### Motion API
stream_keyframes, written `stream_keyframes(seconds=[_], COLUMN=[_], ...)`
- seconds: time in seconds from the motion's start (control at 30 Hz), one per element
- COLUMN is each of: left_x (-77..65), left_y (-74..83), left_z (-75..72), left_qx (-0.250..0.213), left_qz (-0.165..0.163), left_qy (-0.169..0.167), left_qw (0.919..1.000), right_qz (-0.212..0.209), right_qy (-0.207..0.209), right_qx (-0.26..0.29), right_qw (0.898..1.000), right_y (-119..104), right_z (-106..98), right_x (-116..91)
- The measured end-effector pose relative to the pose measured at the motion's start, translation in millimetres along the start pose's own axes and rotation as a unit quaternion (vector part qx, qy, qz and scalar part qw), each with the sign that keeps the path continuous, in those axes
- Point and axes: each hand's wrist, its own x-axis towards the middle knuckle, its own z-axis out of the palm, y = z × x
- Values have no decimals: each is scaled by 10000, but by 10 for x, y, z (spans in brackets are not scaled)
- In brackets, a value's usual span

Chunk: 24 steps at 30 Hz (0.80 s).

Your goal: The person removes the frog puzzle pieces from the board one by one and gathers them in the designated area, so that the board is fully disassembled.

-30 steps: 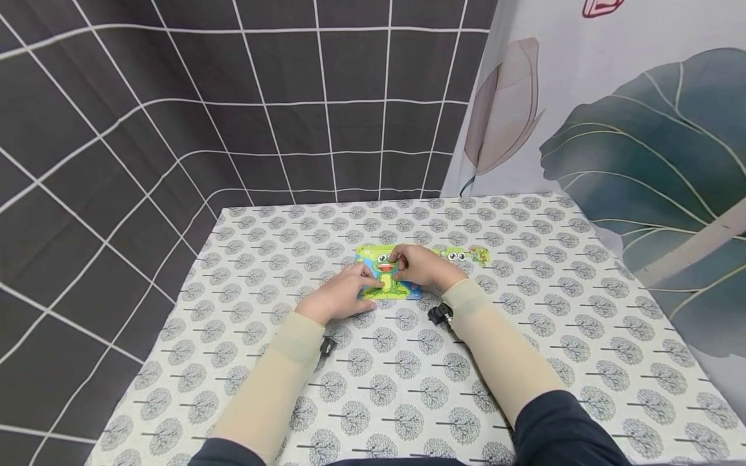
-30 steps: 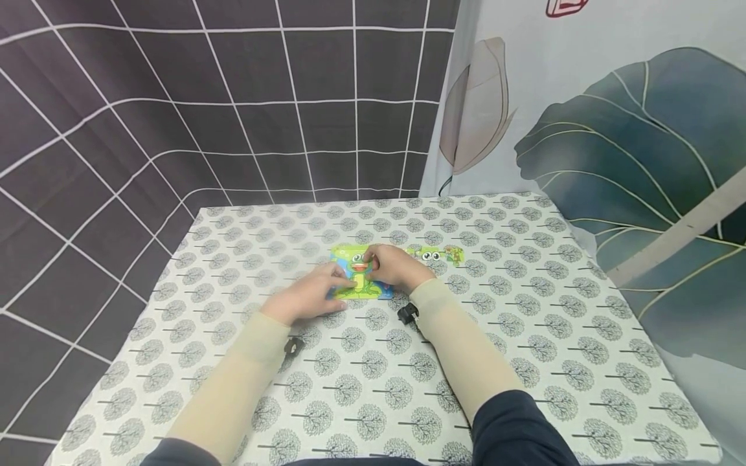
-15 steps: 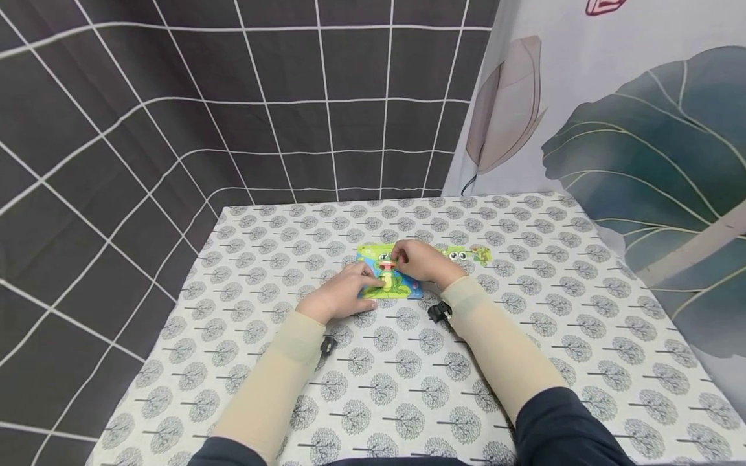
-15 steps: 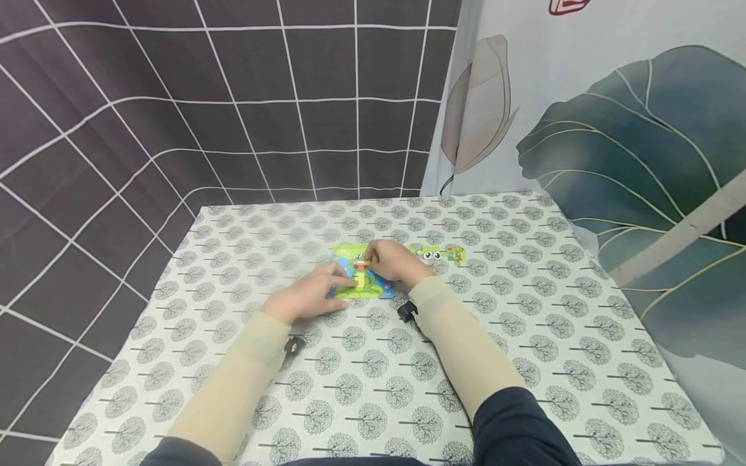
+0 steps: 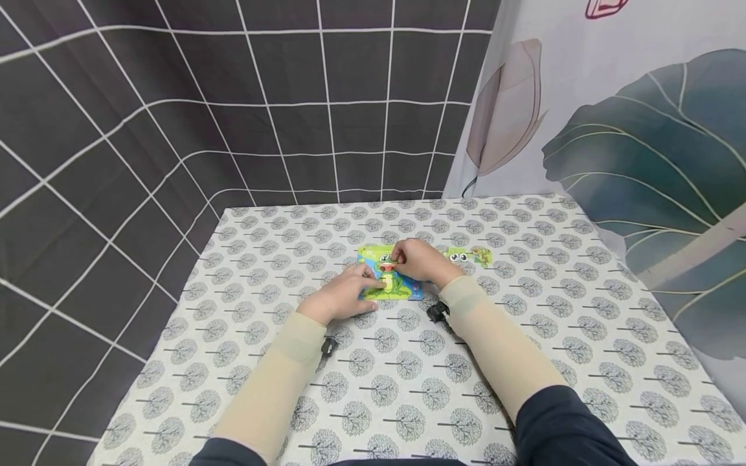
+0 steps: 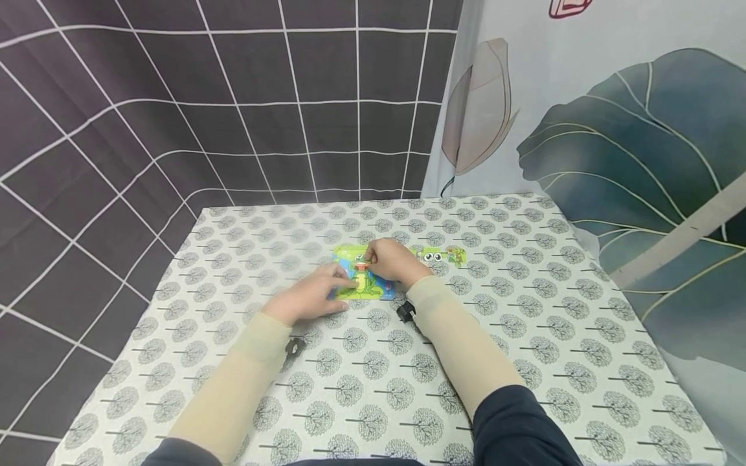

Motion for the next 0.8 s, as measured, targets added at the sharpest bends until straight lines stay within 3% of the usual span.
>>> stream_keyframes(seconds=[0.8], left_x=[3], left_y=[2], left_z=[28], left_qx=[147], left_qz=[-60], left_qy=[17], left_qw=[9999], right_qz=[43], right_qy=[14], right_qx=[261], right_qw=[9996], right_y=[95], right_z=[-69], right_x=[-91])
